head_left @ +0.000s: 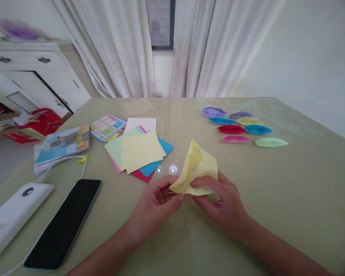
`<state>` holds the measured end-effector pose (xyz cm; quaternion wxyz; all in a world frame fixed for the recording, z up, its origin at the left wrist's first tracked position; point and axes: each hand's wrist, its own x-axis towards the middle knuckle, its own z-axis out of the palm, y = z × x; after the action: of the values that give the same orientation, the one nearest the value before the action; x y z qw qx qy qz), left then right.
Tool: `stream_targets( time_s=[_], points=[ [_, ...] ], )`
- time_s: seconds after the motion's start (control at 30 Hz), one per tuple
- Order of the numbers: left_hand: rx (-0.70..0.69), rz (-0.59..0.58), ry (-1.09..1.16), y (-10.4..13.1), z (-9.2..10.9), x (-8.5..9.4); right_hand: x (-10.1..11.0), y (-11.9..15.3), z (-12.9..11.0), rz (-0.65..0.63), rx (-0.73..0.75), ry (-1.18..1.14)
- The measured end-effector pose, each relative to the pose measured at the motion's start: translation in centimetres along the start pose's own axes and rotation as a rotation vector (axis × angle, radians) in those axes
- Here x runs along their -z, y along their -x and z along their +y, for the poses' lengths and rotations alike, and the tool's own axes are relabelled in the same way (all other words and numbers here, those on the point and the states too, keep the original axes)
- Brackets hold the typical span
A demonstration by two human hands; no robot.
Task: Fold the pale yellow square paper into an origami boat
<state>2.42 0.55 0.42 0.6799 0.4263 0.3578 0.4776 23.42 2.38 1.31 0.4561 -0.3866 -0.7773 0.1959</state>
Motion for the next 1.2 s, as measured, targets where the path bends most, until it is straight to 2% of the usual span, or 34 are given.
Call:
stream_targets(
  time_s=[0.17,0.3,0.47,0.63,0.8,0.97,1.2],
  points=[
    [-0.078,-0.025,-0.064,0.3,-0.7,0.0,-0.1,0.1,0.1,0.000,-0.037,-0.010],
    [-0.100,0.114,-0.233,0.4,-0.3,-0.1,-0.2,0.2,0.2,-0.011,-0.025,-0.042],
    [-0.168,0.253,-0.435,0.3,0.2,0.3,-0.1,0.0,0.1,-0.100,-0.071,-0.137],
    [-0.252,0.307,-0.602,0.4,0.3,0.4,0.0,-0.1,0.2,-0.145,-0.240,-0.327],
    [-0.298,0.272,-0.720,0.6,0.8,0.1,0.1,-0.3,0.3,-0.202,-0.374,-0.538],
    [-0.349,0.288,-0.835,0.5,0.7,0.1,-0.1,-0.3,0.3,-0.171,-0.335,-0.392],
    [-0.233,0.331,-0.714,0.6,0.3,0.2,0.3,-0.2,0.2,0.022,-0.143,0.061]
  ],
)
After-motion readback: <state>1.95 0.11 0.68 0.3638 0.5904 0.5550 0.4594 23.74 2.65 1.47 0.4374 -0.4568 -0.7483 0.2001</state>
